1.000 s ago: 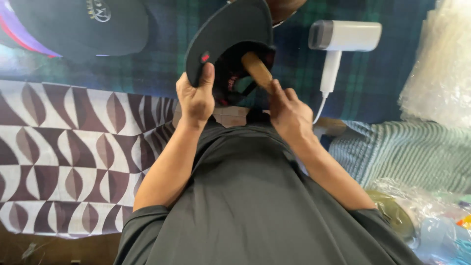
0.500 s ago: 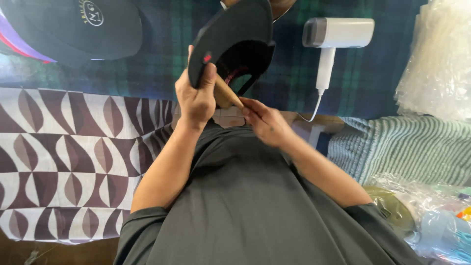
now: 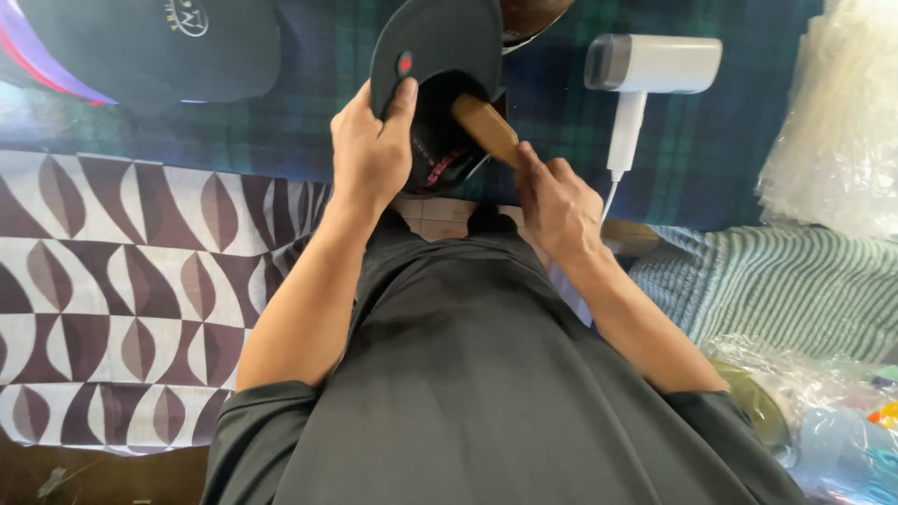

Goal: The person uses a hairdryer to apply heat to a black baseball cap, then brushes the inside and outside of the cap with a wooden brush. They adjust the cap's shape and brim before placing it on a pile of other caps.

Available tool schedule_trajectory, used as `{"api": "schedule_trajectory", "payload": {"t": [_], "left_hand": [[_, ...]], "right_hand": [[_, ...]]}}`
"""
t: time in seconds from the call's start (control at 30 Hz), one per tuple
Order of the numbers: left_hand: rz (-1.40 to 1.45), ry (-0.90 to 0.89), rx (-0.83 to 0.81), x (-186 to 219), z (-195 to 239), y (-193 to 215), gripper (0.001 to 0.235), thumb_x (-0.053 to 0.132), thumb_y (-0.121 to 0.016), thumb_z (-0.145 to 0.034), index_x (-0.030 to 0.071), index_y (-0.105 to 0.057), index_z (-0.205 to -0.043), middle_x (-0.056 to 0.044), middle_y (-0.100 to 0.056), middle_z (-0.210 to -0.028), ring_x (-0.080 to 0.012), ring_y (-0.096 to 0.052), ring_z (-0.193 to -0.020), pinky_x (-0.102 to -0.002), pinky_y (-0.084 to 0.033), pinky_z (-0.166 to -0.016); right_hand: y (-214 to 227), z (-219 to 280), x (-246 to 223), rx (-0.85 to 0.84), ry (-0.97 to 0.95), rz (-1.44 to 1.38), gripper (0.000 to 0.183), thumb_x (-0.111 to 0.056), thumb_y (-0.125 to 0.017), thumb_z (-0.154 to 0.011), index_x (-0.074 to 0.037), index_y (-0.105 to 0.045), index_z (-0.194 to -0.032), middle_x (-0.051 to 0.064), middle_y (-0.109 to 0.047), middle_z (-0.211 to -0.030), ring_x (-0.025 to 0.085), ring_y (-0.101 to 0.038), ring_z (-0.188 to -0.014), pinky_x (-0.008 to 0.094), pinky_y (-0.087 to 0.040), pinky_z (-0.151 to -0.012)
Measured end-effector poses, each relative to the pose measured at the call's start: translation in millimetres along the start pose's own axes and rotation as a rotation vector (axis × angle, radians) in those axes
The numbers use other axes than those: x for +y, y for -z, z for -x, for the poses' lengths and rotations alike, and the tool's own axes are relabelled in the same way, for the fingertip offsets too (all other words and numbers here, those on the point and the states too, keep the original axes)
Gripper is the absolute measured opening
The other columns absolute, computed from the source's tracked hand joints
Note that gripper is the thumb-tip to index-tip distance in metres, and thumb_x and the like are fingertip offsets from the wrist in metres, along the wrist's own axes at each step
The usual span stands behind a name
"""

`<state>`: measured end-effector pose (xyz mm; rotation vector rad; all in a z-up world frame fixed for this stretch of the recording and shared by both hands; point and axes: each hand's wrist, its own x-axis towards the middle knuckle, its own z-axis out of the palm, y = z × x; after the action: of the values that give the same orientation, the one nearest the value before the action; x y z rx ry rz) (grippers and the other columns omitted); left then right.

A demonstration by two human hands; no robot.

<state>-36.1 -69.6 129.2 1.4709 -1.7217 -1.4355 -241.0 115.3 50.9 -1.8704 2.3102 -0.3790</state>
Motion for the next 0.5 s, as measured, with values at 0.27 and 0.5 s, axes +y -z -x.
{"api": "schedule_trajectory", "payload": {"t": [0.27,0.5], "left_hand": [[-0.236,0.241,-0.170,27.9,-38.6,23.2,0.045,0.050,-0.052,-0.102,0.006,-0.057,-0.110,-0.006,-0.057,-0.097,-0.0237,-0.050,-0.089,-0.038,-0.042,-0.075],[-0.412,0.356,-0.406,64.4,-46.4,25.8,0.030,0.039,-0.051,-0.106,0.014,-0.057,-0.088,0.001,-0.050,-0.075,-0.0182,-0.044,-0.060,-0.038,-0.036,-0.055]], "right_hand": [[33.5,-20.8,-13.7,-0.356,0.144,0.127,0.042,-0.027,-0.060,-0.105,-0.027,-0.054,-0.147,0.005,-0.056,-0.087,0.028,-0.060,-0.069,0.043,-0.047,-0.046],[35.7,-34.7,-1.8,0.123,0.562,0.168,0.043,-0.015,-0.078,-0.105,-0.016,-0.058,-0.144,0.003,-0.043,-0.076,0.021,-0.043,-0.053,0.038,-0.034,-0.039]]}}
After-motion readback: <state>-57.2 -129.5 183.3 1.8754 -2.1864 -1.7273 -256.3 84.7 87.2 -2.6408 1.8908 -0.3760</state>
